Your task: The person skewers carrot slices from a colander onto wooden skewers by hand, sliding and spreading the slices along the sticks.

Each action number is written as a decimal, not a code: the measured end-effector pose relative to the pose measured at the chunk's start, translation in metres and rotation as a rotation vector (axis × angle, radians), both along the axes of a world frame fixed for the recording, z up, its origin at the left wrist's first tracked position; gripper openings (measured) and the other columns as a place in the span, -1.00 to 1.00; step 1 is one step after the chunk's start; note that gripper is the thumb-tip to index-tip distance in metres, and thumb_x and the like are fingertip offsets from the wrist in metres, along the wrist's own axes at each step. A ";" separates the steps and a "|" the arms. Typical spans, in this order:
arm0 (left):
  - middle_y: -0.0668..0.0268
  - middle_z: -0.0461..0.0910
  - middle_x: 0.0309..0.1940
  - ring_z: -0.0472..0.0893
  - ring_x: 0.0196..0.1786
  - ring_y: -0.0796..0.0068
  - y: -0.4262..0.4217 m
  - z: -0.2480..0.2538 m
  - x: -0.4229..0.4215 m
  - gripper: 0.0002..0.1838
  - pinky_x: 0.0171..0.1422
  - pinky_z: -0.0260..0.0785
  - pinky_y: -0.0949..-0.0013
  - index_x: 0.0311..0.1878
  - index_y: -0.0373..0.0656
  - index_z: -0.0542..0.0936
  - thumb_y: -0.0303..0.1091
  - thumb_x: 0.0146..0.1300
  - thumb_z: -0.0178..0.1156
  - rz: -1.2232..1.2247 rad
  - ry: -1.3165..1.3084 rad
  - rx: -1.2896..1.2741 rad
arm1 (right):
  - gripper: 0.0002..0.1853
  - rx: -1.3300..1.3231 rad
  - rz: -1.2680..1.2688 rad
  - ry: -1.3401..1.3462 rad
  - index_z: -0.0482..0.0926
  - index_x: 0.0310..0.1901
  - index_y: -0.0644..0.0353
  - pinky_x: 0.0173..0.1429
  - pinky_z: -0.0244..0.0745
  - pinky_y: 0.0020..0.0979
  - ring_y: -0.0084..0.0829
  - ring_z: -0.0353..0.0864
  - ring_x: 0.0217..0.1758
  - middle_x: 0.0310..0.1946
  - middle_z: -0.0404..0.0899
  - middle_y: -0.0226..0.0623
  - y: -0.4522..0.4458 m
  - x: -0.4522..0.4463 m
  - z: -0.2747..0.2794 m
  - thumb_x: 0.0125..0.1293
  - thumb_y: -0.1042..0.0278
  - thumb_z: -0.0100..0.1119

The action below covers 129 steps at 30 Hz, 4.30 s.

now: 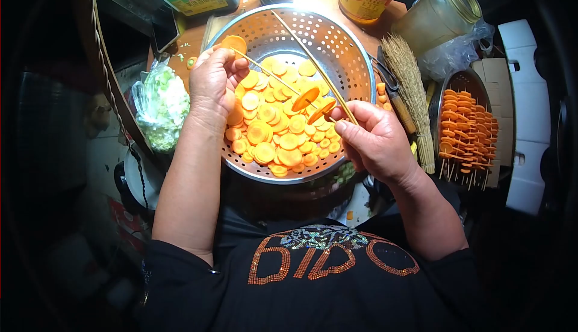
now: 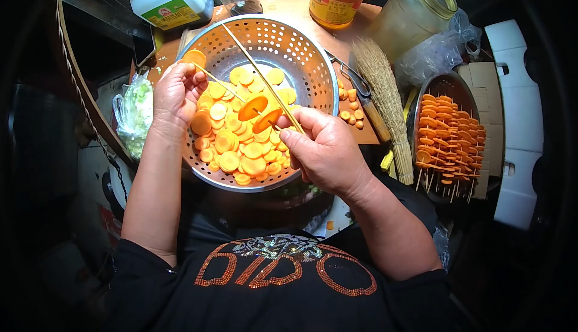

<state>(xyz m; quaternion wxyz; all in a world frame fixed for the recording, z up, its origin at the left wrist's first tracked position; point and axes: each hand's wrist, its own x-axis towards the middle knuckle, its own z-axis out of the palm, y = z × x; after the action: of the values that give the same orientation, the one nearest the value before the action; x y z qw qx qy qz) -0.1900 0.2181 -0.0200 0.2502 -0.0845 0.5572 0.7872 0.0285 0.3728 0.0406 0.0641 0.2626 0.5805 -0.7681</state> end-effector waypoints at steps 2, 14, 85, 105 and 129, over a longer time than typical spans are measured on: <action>0.30 0.50 -0.47 0.54 -0.48 0.52 0.000 0.000 -0.002 -0.93 -0.31 0.48 0.45 -0.26 -0.20 0.43 -0.53 0.19 0.07 0.023 0.011 0.000 | -0.84 0.003 0.001 0.004 0.48 -0.12 0.27 -0.65 0.12 -0.68 -0.77 0.27 -0.69 -0.64 0.38 -0.57 0.000 0.001 0.000 0.34 0.41 0.05; 0.26 0.54 -0.47 0.58 -0.51 0.51 0.002 0.004 0.000 -0.81 -0.37 0.51 0.49 -0.19 -0.22 0.39 -0.59 0.11 0.09 0.026 0.116 -0.023 | -0.85 0.035 -0.008 0.023 0.49 -0.13 0.30 -0.51 0.25 -0.67 -0.76 0.33 -0.59 -0.54 0.43 -0.54 -0.001 0.001 0.002 0.32 0.45 0.05; 0.29 0.51 -0.49 0.53 -0.43 0.52 0.008 0.003 -0.006 -0.96 -0.31 0.45 0.48 -0.34 -0.20 0.48 -0.48 0.17 0.14 -0.055 -0.080 0.111 | -0.83 -0.037 -0.054 0.037 0.46 -0.09 0.32 -0.51 0.24 -0.68 -0.76 0.30 -0.59 -0.56 0.40 -0.56 0.003 0.004 0.005 0.34 0.47 0.03; 0.30 0.53 -0.45 0.58 -0.42 0.52 0.016 0.014 0.005 -0.84 -0.33 0.50 0.44 -0.20 -0.16 0.41 -0.57 0.14 0.08 -0.167 0.087 -0.004 | -0.86 0.041 -0.053 0.046 0.45 -0.12 0.27 -0.63 0.15 -0.69 -0.77 0.26 -0.71 -0.63 0.37 -0.57 0.006 0.011 0.001 0.34 0.44 0.02; 0.26 0.56 -0.29 0.61 -0.26 0.42 0.040 0.027 0.055 -0.84 -0.11 0.54 0.30 -0.24 -0.20 0.48 -0.57 0.07 0.10 -0.442 0.066 0.035 | -0.82 -0.047 -0.163 0.011 0.44 -0.09 0.26 -0.69 0.20 -0.71 -0.76 0.30 -0.72 -0.62 0.41 -0.52 0.008 0.008 -0.001 0.34 0.38 0.04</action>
<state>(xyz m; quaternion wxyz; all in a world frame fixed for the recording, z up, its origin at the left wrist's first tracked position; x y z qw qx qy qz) -0.1346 0.2578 0.0072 0.3999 0.0697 0.5561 0.7252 0.0369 0.3812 0.0391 0.0043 0.3033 0.5392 -0.7856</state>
